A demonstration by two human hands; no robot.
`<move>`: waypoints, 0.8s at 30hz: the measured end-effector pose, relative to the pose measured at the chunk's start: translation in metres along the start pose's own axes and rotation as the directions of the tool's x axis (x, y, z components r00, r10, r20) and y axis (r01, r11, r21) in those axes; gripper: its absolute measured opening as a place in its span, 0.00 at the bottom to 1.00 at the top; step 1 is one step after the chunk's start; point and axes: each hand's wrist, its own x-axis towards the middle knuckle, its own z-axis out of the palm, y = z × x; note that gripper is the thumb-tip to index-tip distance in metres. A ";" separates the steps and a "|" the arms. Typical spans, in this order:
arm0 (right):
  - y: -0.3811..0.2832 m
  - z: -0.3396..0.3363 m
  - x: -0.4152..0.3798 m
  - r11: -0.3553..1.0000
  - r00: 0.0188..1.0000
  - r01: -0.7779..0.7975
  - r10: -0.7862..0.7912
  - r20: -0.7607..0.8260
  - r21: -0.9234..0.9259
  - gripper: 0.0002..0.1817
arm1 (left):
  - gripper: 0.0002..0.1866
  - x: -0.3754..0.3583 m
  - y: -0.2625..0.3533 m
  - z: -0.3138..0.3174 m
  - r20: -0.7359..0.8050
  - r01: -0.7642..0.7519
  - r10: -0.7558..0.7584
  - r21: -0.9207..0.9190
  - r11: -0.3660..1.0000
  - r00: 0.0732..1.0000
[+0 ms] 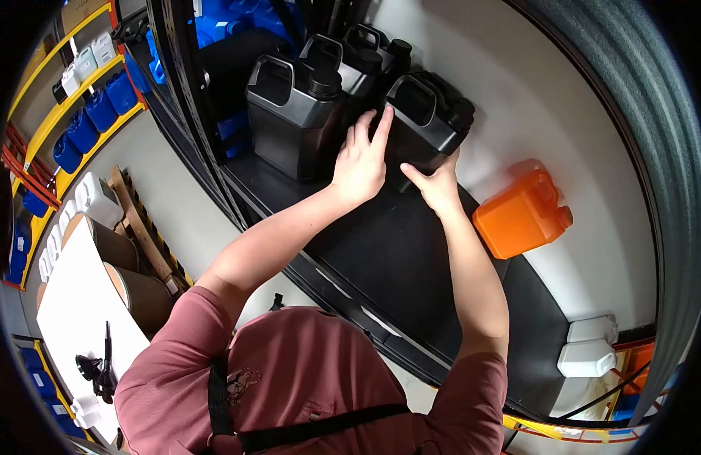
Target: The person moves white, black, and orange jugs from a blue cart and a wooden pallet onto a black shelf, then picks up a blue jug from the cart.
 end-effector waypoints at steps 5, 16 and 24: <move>0.004 0.003 0.000 0.999 1.000 0.016 -0.016 -0.005 -0.032 0.67 | 0.53 -0.003 0.002 -0.003 0.065 0.038 -0.034 -0.059 0.998 0.997; -0.009 -0.003 -0.011 0.977 0.999 -0.025 0.032 0.029 -0.212 0.70 | 0.50 -0.018 0.009 -0.027 0.021 0.057 -0.054 -0.367 0.929 0.998; -0.092 -0.033 -0.159 0.969 0.977 -0.212 0.211 -0.024 -0.131 0.66 | 0.32 -0.096 0.088 -0.082 0.081 -0.180 0.407 -0.808 0.562 0.910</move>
